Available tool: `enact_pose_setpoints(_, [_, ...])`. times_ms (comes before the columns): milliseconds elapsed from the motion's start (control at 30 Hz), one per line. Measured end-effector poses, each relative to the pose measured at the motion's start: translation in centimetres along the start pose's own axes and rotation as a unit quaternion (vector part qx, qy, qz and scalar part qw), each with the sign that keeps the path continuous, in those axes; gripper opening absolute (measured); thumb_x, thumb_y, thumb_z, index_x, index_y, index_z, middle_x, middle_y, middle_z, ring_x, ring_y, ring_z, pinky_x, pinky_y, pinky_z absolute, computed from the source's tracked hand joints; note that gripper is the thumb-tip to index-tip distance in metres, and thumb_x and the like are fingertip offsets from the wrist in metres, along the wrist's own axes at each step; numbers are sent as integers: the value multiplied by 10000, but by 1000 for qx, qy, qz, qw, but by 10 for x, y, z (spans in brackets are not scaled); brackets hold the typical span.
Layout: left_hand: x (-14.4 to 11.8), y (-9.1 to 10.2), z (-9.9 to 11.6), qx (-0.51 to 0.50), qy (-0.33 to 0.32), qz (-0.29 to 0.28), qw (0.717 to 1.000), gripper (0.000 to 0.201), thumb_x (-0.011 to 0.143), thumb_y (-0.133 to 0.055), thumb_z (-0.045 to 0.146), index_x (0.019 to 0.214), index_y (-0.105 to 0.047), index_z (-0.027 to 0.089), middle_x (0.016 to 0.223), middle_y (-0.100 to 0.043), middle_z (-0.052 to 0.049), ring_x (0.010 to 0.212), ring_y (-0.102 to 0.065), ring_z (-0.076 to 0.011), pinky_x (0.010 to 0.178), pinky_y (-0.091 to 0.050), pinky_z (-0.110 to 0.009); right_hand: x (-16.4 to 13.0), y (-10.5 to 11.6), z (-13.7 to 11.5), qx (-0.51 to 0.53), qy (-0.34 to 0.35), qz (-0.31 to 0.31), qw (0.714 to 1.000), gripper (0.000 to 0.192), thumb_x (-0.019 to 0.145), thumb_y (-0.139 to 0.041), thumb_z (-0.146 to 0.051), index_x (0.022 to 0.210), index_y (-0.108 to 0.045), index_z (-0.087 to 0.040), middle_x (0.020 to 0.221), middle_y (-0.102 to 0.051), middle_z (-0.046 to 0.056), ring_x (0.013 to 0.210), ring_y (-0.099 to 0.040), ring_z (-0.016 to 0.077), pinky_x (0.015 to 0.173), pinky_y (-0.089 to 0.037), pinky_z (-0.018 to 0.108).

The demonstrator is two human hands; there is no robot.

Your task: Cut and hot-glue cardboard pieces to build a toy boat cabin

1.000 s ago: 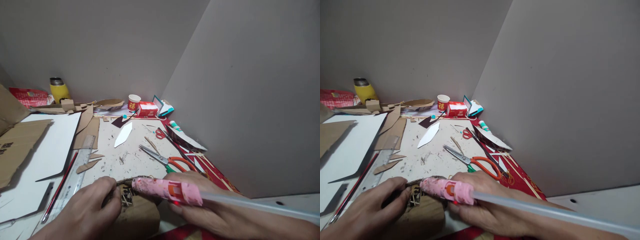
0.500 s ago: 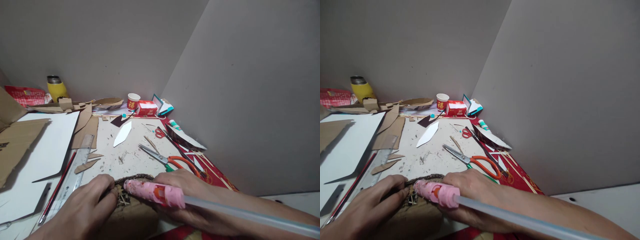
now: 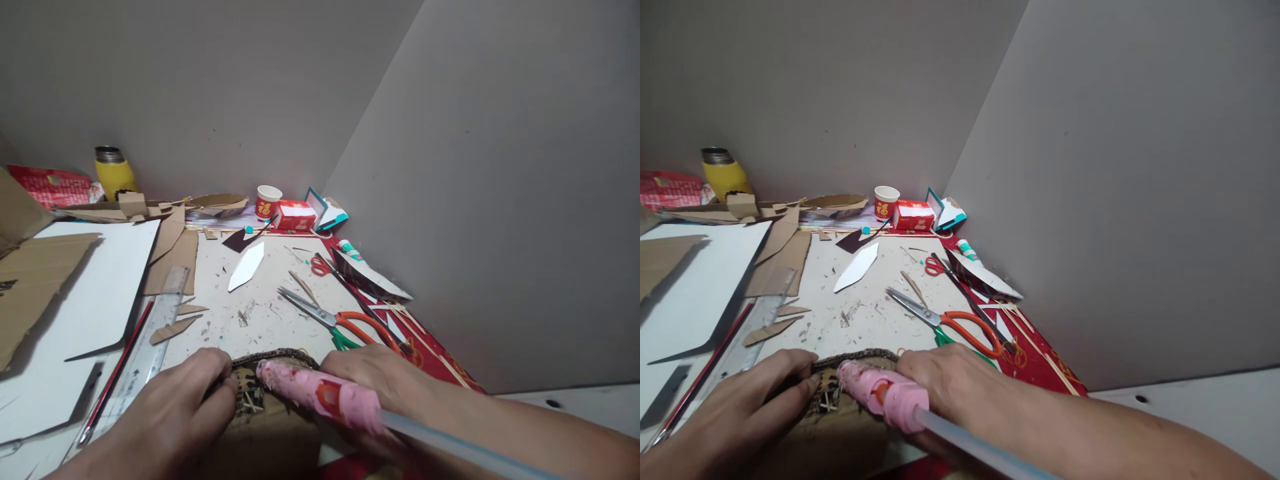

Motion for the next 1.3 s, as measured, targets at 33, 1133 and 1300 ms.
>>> enact_pose_setpoints(33, [0, 0, 0, 5, 0, 4, 1000, 238, 910, -465, 237, 1142, -520, 235, 1077, -608, -66, 849, -592, -186, 725, -492, -255, 0, 1, -1, -6, 8, -8, 1000, 192, 960, -478, -291, 1046, -628, -209, 686, -536, -17, 579, -500, 107, 519, -363, 217])
enact_pose_setpoints(1133, [8, 8, 7, -24, 78, 137, 987, 261, 929, -380, 270, 938, -638, 239, 975, -676, -15, 803, -598, -167, 693, -484, -222, -29, -5, 95, -59, -120, 92, 987, 274, 911, -492, -397, 964, -604, -153, 798, -666, 78, 651, -603, 188, 610, -486, 305])
enact_pose_setpoints(1300, [9, 9, 9, -20, 81, 119, 989, 262, 931, -373, 248, 910, -634, 238, 995, -672, -17, 821, -600, -166, 692, -487, -218, -39, 16, 77, -75, -45, 115, 990, 283, 912, -548, -328, 1164, -575, -202, 1077, -662, 118, 904, -645, 229, 749, -521, 342])
Point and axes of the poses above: each hand's wrist, its own x-axis towards the middle knuckle, its own y-axis out of the back of the hand, z = x × y, the point moved 3 cm from there along x, towards the middle knuckle
